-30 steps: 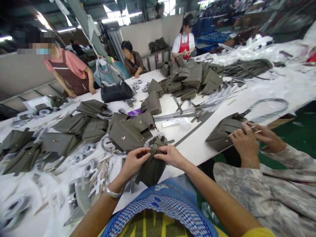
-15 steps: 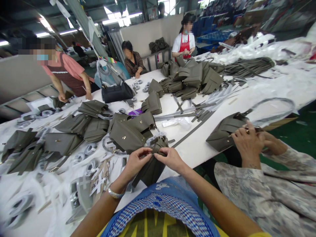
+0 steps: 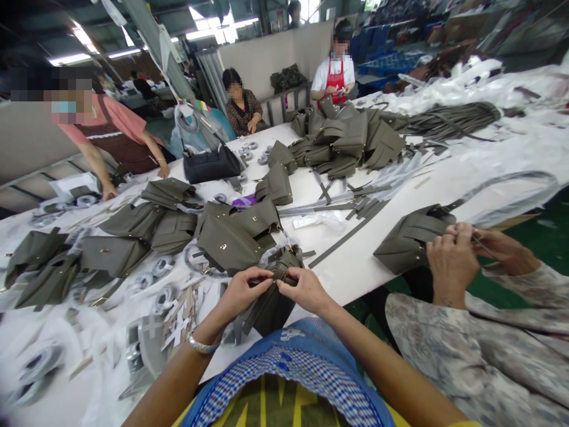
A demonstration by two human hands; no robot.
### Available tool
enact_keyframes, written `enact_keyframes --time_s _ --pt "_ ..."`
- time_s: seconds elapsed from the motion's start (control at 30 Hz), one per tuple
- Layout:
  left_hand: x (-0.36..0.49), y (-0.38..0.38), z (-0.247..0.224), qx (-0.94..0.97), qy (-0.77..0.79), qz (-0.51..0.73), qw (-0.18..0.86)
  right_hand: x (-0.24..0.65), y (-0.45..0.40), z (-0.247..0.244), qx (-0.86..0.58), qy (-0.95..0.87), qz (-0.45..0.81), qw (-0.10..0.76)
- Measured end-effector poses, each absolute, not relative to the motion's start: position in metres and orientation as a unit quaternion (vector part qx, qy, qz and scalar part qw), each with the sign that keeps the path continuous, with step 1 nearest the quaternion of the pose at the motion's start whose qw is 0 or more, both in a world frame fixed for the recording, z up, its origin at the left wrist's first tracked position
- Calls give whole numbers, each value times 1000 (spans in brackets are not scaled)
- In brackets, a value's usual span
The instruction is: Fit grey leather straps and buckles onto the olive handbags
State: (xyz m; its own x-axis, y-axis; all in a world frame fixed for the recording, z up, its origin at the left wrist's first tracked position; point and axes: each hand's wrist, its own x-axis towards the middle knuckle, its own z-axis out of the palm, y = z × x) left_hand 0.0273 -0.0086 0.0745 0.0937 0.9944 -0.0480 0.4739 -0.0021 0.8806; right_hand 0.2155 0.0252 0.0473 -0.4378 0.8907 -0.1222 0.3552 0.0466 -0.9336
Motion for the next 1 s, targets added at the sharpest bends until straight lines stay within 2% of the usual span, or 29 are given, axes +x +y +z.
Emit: enact_keyframes --time_s 0.2,0.87,1.0 --pt "28 -9 75 573 575 350 467 211 23 47 -453 -674 515 274" --pt "28 -9 61 562 603 353 444 198 14 44 -495 -685 451 287" --pt "29 -11 56 580 606 354 414 196 14 42 -503 -688 445 274"
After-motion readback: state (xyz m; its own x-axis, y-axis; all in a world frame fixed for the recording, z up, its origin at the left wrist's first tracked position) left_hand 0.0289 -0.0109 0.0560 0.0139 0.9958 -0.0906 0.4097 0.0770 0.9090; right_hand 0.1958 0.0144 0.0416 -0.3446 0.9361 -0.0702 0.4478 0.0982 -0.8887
